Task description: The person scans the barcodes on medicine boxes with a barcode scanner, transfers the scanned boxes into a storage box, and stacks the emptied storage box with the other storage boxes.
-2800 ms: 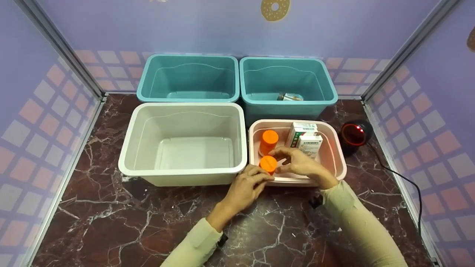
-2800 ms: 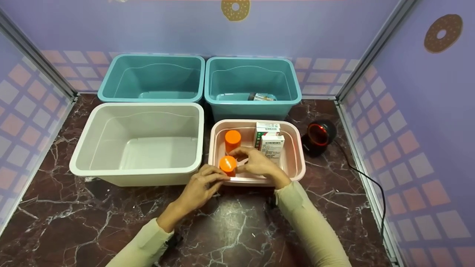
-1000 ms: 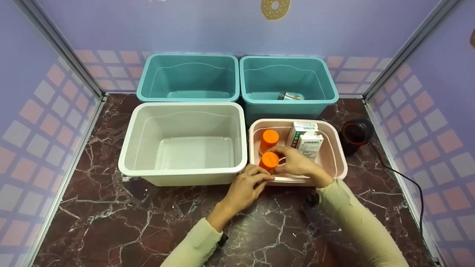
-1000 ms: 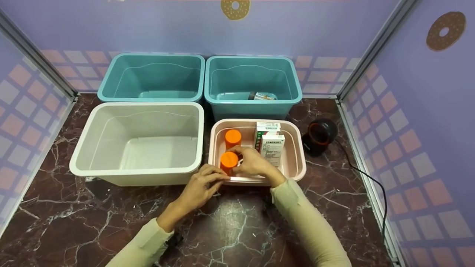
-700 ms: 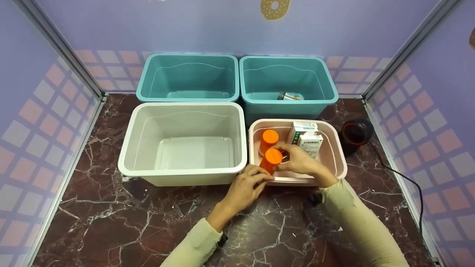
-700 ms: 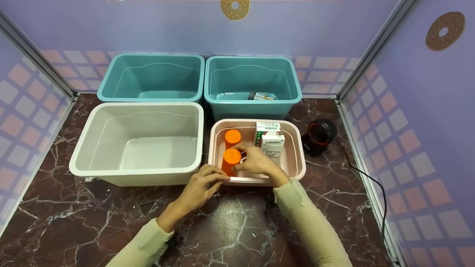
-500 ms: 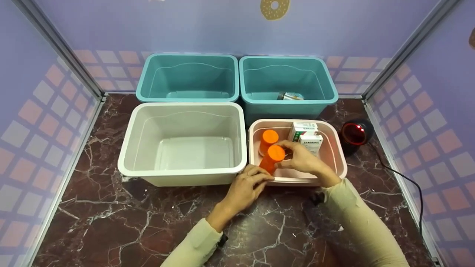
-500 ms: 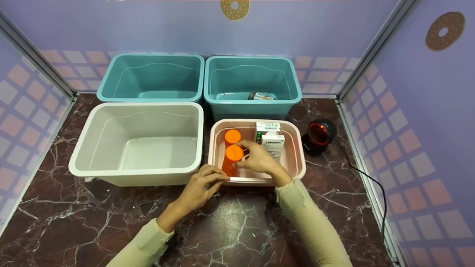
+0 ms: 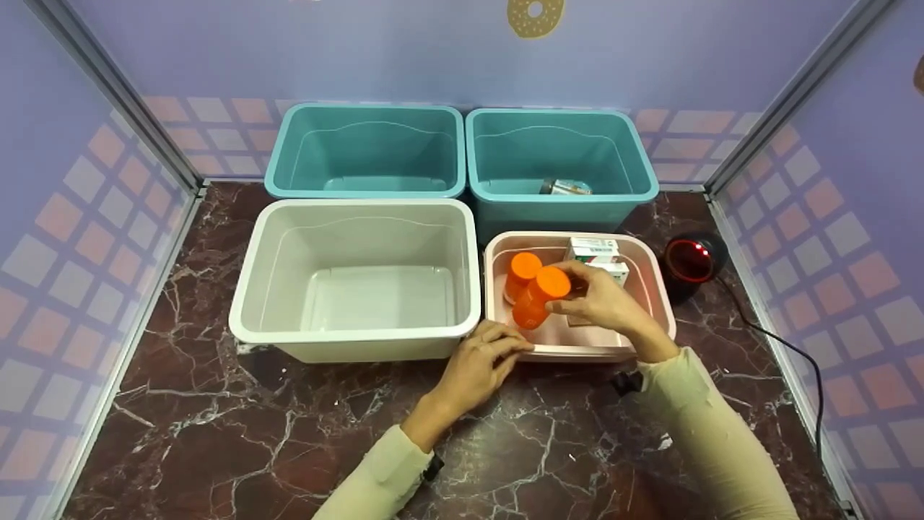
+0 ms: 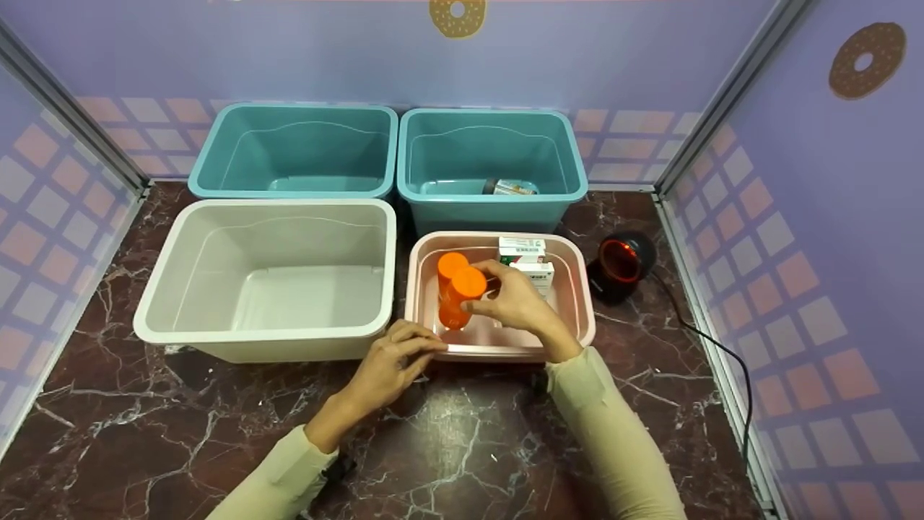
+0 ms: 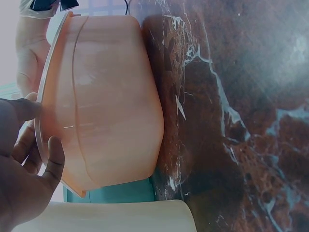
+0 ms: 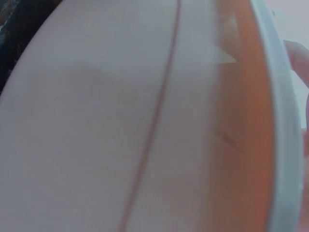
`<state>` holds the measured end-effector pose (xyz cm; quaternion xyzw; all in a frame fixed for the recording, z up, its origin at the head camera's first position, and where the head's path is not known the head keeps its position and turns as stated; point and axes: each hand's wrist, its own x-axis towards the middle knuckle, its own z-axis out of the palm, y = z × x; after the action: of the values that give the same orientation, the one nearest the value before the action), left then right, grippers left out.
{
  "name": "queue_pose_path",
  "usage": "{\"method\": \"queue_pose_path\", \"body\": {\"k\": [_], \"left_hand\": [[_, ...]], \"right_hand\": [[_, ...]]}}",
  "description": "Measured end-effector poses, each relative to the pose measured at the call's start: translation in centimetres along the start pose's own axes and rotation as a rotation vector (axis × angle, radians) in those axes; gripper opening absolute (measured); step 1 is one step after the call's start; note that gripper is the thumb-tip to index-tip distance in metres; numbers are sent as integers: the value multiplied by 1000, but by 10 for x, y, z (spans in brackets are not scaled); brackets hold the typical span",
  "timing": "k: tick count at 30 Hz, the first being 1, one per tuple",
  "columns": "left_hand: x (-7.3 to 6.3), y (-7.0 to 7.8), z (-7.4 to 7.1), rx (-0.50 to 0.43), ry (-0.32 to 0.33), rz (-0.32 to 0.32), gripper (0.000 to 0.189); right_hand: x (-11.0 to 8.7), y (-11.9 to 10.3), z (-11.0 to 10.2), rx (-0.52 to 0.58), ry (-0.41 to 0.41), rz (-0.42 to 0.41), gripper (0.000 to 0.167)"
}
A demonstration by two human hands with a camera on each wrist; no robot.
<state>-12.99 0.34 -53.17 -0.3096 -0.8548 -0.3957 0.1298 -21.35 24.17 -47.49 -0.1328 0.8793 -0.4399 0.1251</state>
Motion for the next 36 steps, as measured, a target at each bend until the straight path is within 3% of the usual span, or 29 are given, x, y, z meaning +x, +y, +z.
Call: {"method": "queue_pose_path", "body": {"k": [8,17,24,36], "left_hand": [[0,-1,0,-16,9,6,17],[0,0,1,-16,13,7,19],[0,-1,1,-9,3,3,19],[0,0,0,-18,8,5,19]], "right_hand": [[-3,-3,-10,-21,55,4,57],[-7,4,-21,7,127,-76,52],[-12,5,-30,79,151,-69,55],[-20,1,-48,90,197,-52,56]]}}
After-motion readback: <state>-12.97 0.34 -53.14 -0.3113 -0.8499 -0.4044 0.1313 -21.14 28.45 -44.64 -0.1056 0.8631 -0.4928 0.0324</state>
